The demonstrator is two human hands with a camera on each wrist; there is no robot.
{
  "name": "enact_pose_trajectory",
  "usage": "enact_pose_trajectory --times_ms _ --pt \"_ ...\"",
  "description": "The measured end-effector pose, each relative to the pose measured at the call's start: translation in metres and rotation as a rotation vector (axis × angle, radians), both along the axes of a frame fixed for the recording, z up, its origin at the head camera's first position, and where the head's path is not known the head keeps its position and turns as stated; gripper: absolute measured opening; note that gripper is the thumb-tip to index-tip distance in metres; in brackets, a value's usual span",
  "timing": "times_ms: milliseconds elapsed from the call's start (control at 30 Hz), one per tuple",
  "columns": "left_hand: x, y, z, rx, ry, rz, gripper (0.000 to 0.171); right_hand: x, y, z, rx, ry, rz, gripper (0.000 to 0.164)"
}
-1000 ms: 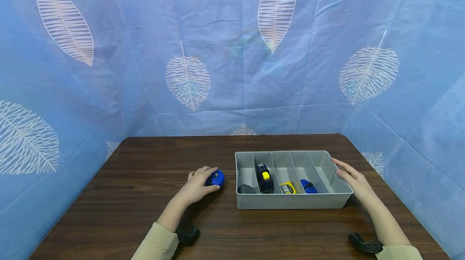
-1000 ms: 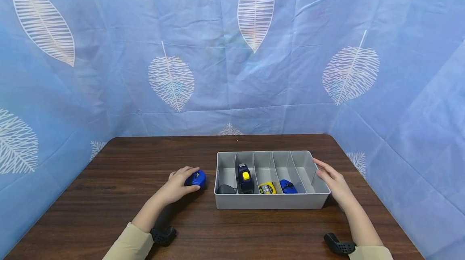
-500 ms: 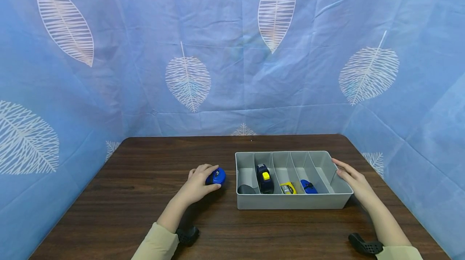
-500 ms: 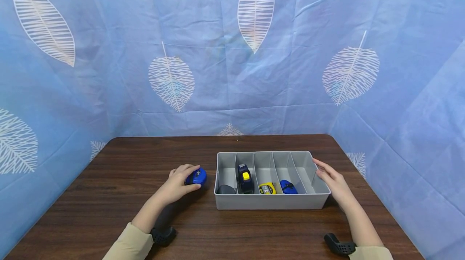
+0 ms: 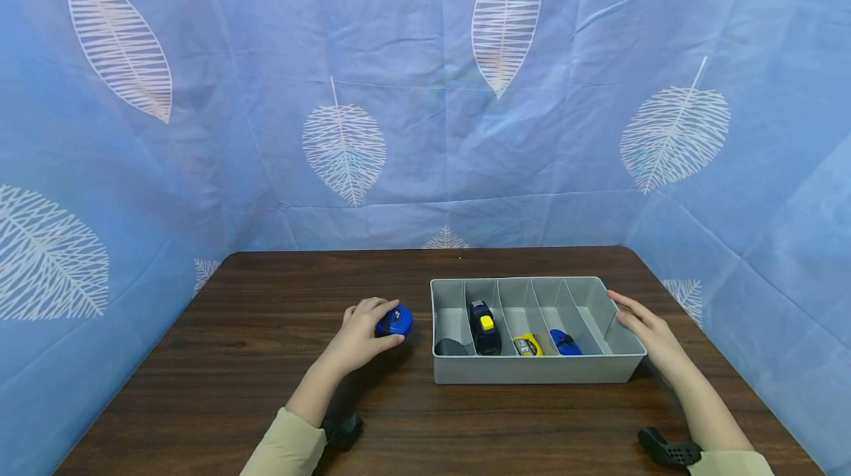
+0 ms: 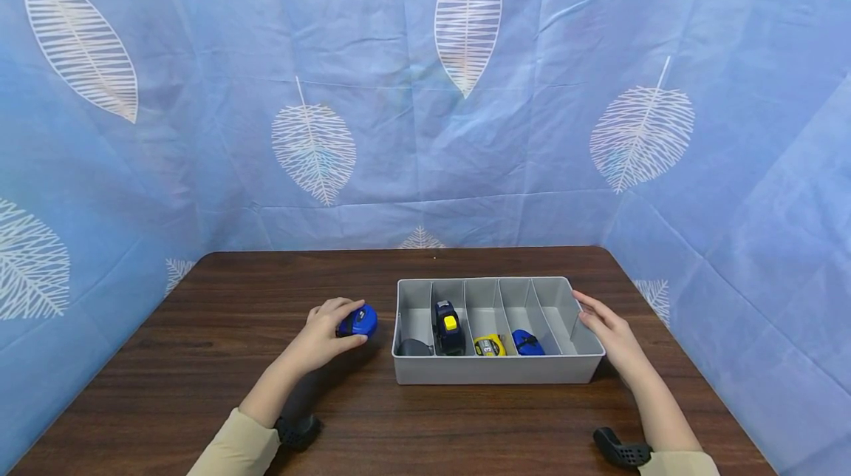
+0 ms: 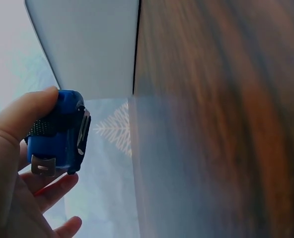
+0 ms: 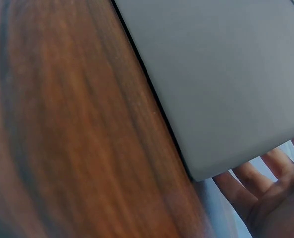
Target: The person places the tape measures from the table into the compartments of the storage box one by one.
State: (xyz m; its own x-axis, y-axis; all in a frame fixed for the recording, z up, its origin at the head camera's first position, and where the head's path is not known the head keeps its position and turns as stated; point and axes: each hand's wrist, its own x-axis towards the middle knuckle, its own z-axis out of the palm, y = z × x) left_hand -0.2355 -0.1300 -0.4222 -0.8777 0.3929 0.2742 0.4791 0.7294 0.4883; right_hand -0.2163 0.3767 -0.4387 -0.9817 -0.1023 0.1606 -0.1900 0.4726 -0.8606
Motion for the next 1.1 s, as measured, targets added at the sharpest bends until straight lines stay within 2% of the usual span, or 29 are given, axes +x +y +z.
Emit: enact_pose_trajectory --times_ms 633,1100 --pt "-0.002 -0.001 0.004 0.035 0.038 0.012 0.062 0.0 -0.001 0.0 0.013 0.004 -0.014 0.054" --pt "-0.002 0.006 0.014 0.057 0.061 0.018 0.061 -0.002 0.0 -0.002 0.013 0.0 -0.015 0.054"
